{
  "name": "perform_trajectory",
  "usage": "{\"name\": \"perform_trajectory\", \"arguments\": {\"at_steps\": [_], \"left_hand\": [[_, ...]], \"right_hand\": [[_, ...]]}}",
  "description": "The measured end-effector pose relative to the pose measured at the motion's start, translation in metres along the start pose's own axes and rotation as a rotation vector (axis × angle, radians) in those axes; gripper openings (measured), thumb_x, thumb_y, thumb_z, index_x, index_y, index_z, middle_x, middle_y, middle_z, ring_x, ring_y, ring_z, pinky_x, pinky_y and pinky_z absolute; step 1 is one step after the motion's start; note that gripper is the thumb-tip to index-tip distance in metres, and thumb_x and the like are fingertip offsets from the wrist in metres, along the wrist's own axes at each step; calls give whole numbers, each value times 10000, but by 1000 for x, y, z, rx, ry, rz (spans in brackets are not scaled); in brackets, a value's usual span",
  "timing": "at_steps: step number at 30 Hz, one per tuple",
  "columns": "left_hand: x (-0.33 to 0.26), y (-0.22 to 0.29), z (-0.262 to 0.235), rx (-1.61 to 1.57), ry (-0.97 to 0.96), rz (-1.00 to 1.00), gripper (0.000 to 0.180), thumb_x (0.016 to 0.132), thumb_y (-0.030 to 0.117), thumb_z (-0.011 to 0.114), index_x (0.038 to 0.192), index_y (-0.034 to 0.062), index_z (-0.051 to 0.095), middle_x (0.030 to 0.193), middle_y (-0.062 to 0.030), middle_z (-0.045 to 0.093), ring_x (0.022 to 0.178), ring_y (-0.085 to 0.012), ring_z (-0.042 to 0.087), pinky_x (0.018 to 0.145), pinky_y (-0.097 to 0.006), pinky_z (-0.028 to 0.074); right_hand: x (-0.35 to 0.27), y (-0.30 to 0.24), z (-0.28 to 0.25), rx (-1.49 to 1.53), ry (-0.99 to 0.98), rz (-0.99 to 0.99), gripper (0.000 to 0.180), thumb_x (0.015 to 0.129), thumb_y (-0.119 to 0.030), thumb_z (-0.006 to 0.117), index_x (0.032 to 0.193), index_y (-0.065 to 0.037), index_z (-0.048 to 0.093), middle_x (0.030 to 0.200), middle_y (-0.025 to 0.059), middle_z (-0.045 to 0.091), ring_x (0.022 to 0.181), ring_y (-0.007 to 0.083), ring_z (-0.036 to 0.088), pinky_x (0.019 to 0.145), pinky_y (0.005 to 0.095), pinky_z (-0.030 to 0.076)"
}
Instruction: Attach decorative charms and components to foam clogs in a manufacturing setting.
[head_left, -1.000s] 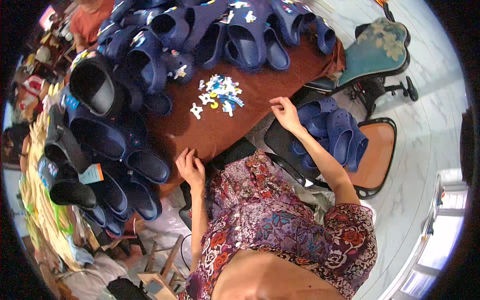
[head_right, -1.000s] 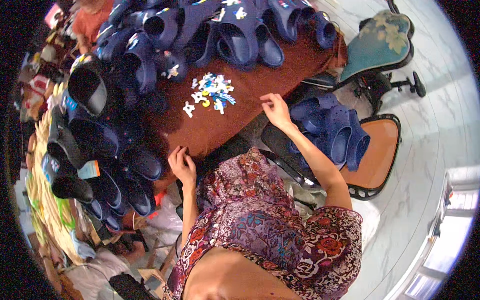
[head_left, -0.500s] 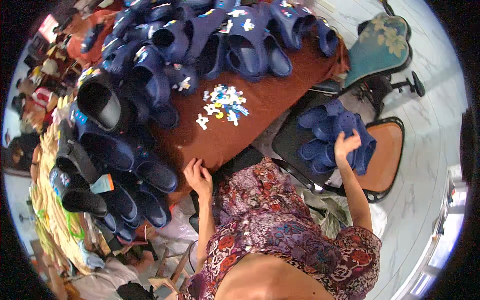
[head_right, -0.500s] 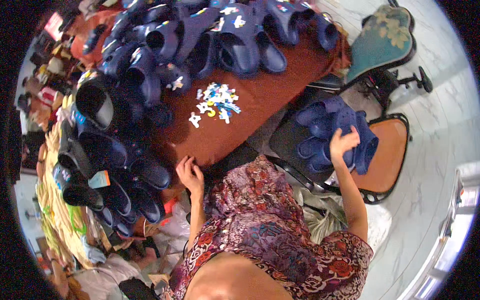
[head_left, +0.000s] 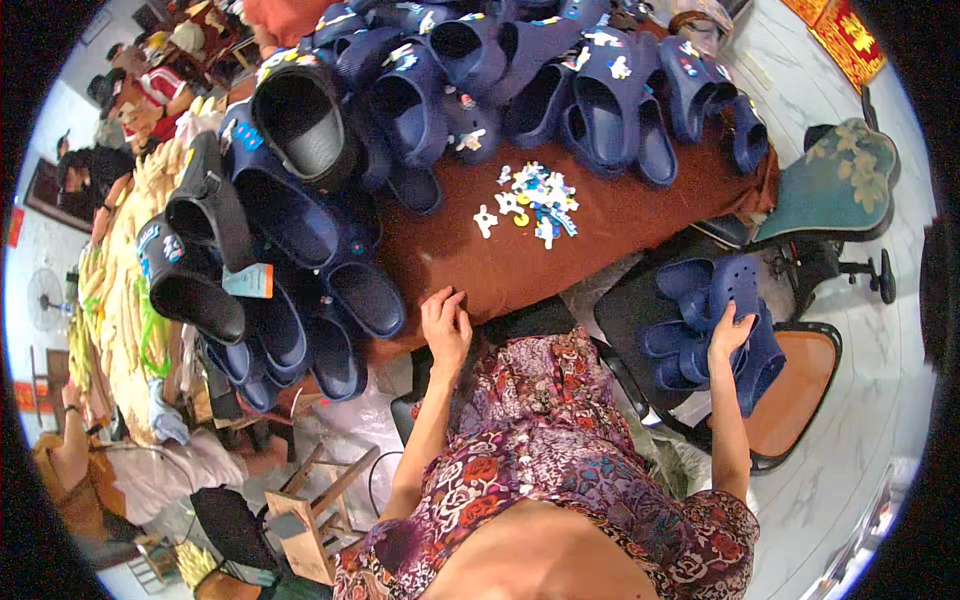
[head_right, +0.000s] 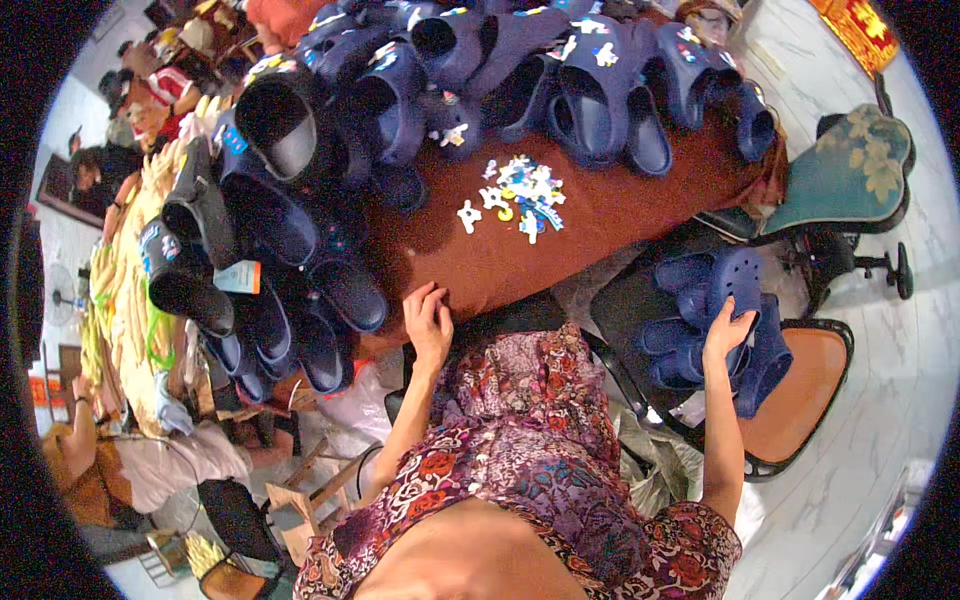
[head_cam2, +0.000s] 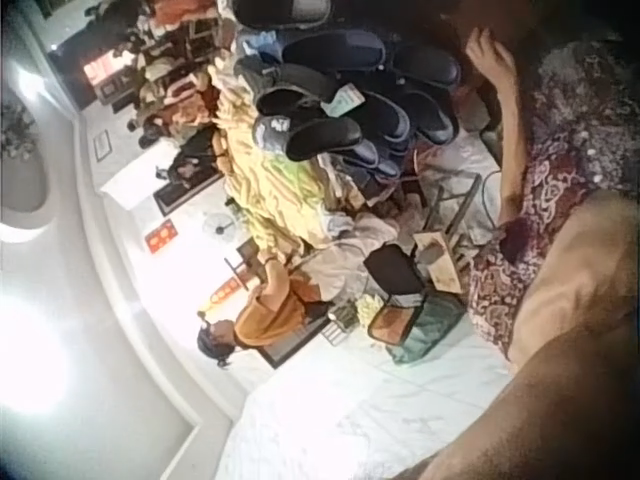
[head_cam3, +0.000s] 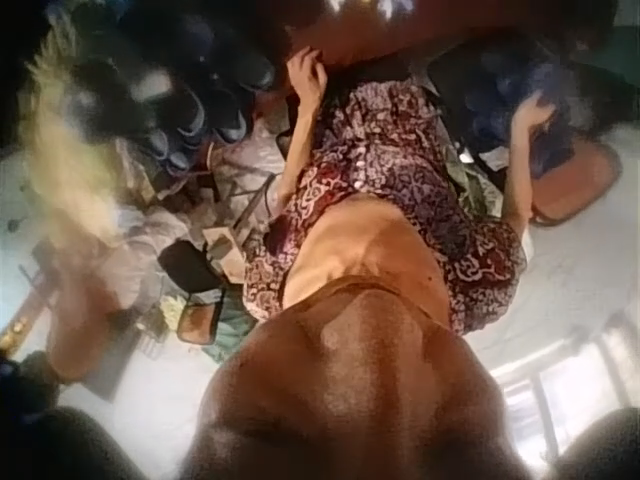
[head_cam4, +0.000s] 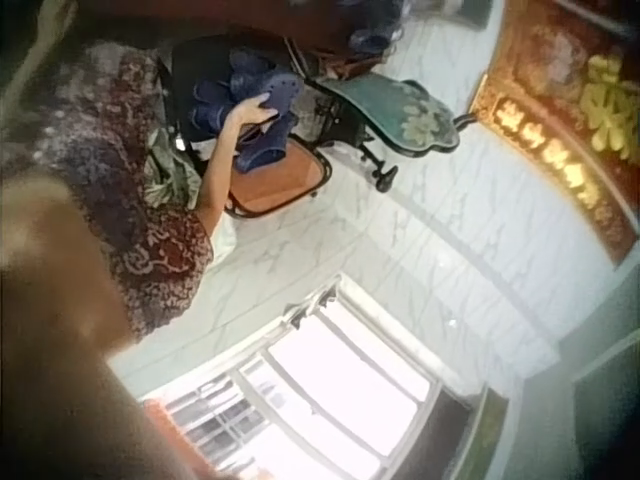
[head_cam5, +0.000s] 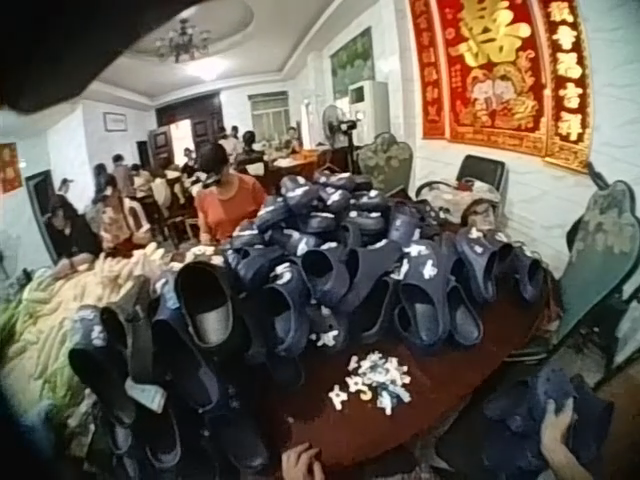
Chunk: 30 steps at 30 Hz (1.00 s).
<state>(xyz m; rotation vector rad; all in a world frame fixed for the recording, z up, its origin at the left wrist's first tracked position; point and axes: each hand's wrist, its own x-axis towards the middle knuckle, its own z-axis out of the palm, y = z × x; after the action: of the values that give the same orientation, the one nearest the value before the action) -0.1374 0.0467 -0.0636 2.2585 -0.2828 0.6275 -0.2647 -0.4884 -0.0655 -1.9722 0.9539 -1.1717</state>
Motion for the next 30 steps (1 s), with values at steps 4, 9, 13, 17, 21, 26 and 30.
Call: {"name": "perform_trajectory", "arguments": {"at_steps": [4, 9, 13, 17, 21, 26, 30], "left_hand": [[-3, 0, -1, 20, 18, -20, 287, 760, -25, 616, 1032, 53, 667, 1136, -143, 613, 1049, -339, 563, 915, -418, 468], [-4, 4, -2, -23, 28, -39, 273, 780, -23, 609, 1038, 46, 662, 1154, -140, 614, 1054, -339, 570, 922, -422, 468], [-3, 14, -10, -143, 119, -162, 237, 896, 16, 553, 1118, 19, 634, 1169, -155, 610, 1081, -315, 579, 955, -388, 456], [-14, 22, -18, -289, 235, -368, 283, 986, 70, 476, 1246, -11, 554, 1202, -159, 587, 1127, -282, 568, 988, -366, 434], [-19, 32, -23, -335, 276, -432, 353, 991, 88, 471, 1325, -25, 480, 1254, -177, 541, 1143, -292, 560, 995, -368, 431], [-9, 48, -31, -379, 255, -437, 453, 942, 35, 516, 1379, -35, 417, 1311, -189, 482, 1178, -304, 536, 1005, -377, 439], [-13, 49, -20, -230, 193, -376, 667, 841, 123, 675, 1418, -21, 375, 1403, -245, 392, 1286, -401, 408, 1050, -442, 380]], "right_hand": [[-37, -97, 36, 286, -268, 47, 258, 945, -139, 630, 1136, 24, 574, 1093, 91, 651, 994, 164, 588, 913, 300, 442], [-121, -188, 85, 460, -733, 63, 222, 919, -71, 645, 1123, -4, 586, 1067, 47, 631, 976, 140, 566, 903, 300, 449], [-193, -255, 122, 536, -1011, 7, 298, 895, -33, 646, 1182, 3, 573, 1127, 63, 625, 1036, 147, 570, 943, 310, 448], [-246, -294, 155, 587, -1136, -17, 355, 899, -74, 652, 1227, 19, 553, 1133, 95, 641, 1052, 171, 589, 951, 335, 461], [-271, -305, 189, 462, -1134, -173, 368, 900, -225, 666, 1114, 42, 529, 1018, 246, 638, 932, 386, 639, 800, 419, 492], [-282, -309, 204, 473, -1307, -297, 513, 910, -276, 656, 1233, 81, 479, 1154, 260, 562, 1024, 403, 611, 826, 412, 512], [-250, -323, 154, 638, -1369, -174, 341, 936, -84, 609, 1243, 49, 543, 1210, 171, 571, 1060, 238, 627, 842, 326, 543]]}}
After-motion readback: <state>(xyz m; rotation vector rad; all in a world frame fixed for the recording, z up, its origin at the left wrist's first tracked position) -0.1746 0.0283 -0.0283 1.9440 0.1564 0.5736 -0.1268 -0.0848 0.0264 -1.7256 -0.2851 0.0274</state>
